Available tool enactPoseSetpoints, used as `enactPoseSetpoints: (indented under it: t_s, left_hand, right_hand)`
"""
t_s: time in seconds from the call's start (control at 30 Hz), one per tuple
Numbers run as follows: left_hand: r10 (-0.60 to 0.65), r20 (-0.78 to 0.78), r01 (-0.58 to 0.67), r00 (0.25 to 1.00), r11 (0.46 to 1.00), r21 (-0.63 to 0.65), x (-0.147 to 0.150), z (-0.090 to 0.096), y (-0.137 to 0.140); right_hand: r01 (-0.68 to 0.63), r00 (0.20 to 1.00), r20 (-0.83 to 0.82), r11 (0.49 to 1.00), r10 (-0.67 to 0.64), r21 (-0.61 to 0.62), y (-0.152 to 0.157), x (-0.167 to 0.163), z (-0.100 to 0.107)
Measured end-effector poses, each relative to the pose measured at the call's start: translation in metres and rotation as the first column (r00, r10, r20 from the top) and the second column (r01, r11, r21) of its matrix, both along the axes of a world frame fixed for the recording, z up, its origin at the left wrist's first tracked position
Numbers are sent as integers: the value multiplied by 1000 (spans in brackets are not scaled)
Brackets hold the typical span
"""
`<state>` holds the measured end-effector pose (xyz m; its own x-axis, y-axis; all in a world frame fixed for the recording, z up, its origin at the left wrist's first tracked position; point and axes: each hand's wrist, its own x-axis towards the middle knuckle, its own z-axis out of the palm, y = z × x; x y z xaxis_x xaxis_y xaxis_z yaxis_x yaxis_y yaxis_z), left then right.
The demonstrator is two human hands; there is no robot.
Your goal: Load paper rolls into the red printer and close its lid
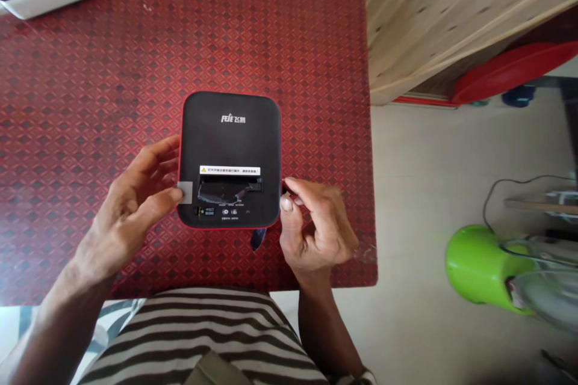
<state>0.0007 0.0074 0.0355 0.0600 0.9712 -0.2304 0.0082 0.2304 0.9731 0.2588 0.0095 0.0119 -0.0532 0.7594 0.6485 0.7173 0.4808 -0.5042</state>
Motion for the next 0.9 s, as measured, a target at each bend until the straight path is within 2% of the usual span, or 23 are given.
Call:
enactPoseSetpoints:
  t_s: [0.13,0.23,0.43,0.63,0.9]
  left_hand:
    - [-8,-106,11,994,1000,23,3,10,4]
    - [-19,-112,21,994,1000,14,5,13,9]
    - [-42,-108,45,993,999,18,6,8,10]
    - [-4,-104,10,995,998,59,9,4,8]
    - [-9,-101,17,995,997,74,9,-2,12]
  right_hand:
    - [2,1000,-4,1000,-2,3,1,-1,0]
    - [6,1000,-17,1000,-6,12,2,-3,-1]
    - [44,998,-56,997,-40,65,3,-4,-2]
    - [65,992,-119,988,-48,141,5,-6,-1]
    - [46,994,-102,986,-30,158,-3,-11,9]
